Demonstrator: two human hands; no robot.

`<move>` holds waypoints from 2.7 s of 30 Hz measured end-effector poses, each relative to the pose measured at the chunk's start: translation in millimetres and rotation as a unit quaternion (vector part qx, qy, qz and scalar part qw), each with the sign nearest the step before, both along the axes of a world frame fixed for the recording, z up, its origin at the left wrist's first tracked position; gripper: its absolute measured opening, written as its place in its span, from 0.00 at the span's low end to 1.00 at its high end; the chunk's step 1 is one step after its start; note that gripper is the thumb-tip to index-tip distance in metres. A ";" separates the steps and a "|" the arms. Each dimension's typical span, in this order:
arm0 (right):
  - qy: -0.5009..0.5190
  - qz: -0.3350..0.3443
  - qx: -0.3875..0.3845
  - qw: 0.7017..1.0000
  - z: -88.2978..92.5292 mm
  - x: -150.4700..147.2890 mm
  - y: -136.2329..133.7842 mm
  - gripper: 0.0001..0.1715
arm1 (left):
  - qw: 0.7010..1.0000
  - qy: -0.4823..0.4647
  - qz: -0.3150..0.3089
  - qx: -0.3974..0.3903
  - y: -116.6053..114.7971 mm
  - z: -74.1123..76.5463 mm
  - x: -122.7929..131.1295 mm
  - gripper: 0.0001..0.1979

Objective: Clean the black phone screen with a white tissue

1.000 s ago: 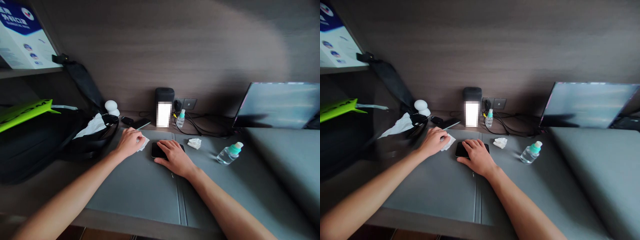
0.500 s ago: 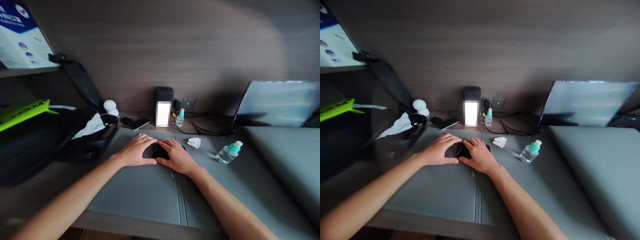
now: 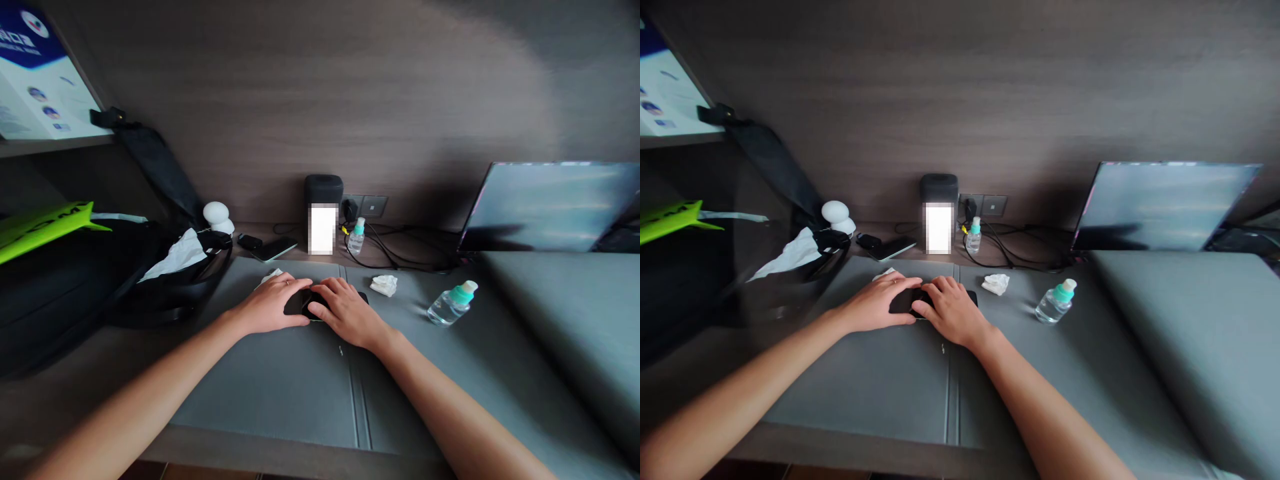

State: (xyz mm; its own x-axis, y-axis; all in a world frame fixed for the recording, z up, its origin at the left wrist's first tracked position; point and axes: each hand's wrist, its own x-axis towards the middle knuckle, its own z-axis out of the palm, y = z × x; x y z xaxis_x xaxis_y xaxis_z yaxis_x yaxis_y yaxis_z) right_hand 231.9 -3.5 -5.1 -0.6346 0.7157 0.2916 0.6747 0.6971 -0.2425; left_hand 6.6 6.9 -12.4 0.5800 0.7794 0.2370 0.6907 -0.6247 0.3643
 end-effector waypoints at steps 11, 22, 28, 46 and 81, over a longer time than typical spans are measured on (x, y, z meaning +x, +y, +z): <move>-0.039 -0.084 0.038 0.995 -3.4 -30.4 7.3 0.28 | 1.000 -0.001 -0.001 0.010 0.0 0.4 0.2 0.39; -0.026 -0.068 0.055 0.996 -9.5 -35.3 6.6 0.32 | 1.000 -0.003 0.006 0.003 0.6 1.3 1.6 0.41; -0.027 -0.078 0.052 0.995 -7.7 -36.6 3.9 0.32 | 1.000 -0.004 0.002 0.011 1.3 -0.4 1.3 0.41; -0.022 -0.072 0.048 0.996 -8.6 -35.5 2.7 0.31 | 0.998 0.004 0.005 0.059 3.9 -1.7 -1.0 0.42; -0.012 -0.070 0.063 0.996 -11.6 -37.8 3.4 0.29 | 0.999 0.008 0.007 0.037 3.7 -3.3 -1.5 0.44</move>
